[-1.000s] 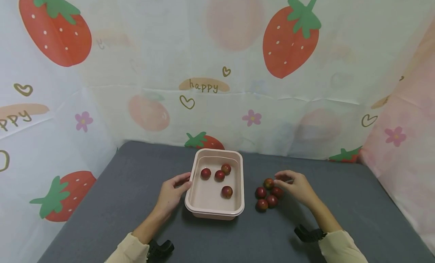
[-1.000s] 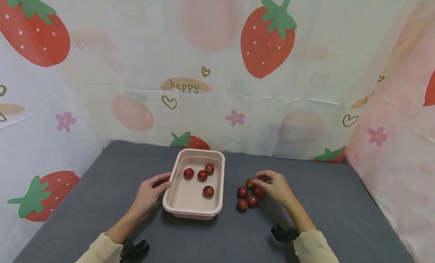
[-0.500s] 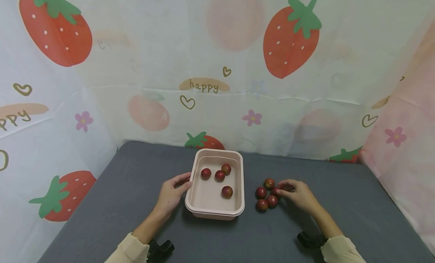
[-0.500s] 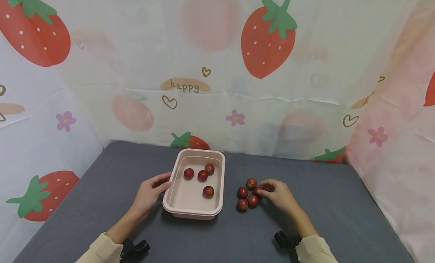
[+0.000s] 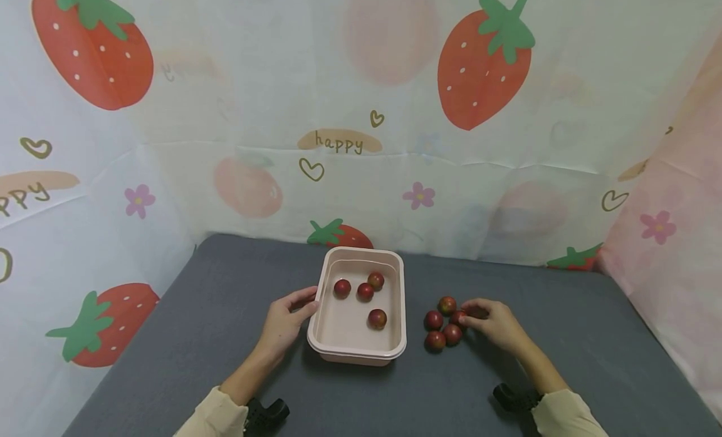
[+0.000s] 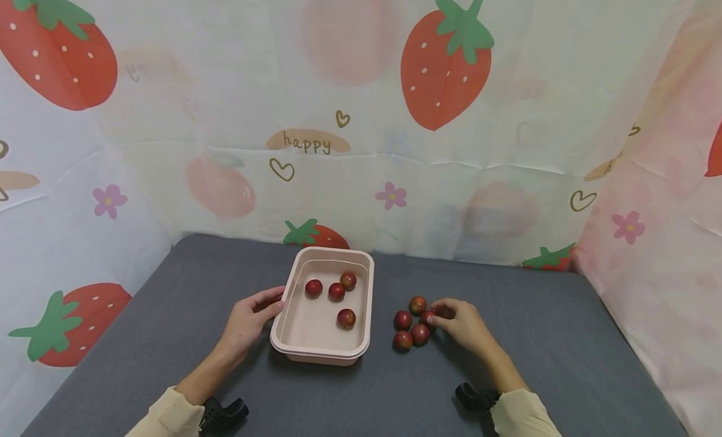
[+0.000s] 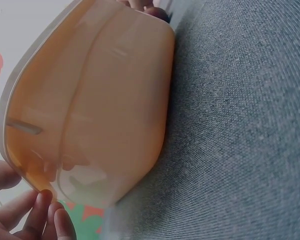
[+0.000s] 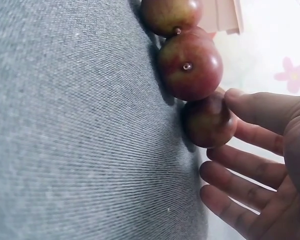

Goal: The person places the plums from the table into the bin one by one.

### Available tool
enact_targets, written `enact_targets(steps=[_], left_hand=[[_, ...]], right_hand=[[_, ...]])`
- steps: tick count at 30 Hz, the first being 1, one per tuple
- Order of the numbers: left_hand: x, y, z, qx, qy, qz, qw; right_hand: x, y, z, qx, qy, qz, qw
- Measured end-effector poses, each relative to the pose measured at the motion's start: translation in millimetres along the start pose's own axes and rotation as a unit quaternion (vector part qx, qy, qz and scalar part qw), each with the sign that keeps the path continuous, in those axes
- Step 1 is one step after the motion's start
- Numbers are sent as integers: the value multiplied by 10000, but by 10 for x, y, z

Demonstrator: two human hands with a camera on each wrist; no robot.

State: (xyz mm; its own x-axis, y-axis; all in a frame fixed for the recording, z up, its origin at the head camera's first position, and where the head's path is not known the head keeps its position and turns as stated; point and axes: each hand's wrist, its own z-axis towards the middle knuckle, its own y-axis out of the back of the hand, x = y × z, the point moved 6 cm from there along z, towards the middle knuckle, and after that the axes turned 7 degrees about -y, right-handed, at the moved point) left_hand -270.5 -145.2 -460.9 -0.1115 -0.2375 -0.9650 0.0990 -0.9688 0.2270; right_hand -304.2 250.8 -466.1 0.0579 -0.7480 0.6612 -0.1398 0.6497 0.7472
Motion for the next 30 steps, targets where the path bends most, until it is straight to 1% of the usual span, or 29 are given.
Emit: enact_targets(steps=[4, 12, 19, 30], left_hand=[[5, -3, 3, 9, -41, -37, 10000], [8, -4, 6, -3, -19, -77, 10000], [-6, 0, 5, -17, -21, -44, 10000], [10, -2, 17, -14, -64, -36, 10000]], right_hand=[[-8, -3, 9, 56, 7, 18, 10000], [-16, -24, 20, 134, -7, 39, 9999], [-22, -31, 30, 28, 18, 16, 10000], [-47, -9, 22, -77, 93, 4, 9999]])
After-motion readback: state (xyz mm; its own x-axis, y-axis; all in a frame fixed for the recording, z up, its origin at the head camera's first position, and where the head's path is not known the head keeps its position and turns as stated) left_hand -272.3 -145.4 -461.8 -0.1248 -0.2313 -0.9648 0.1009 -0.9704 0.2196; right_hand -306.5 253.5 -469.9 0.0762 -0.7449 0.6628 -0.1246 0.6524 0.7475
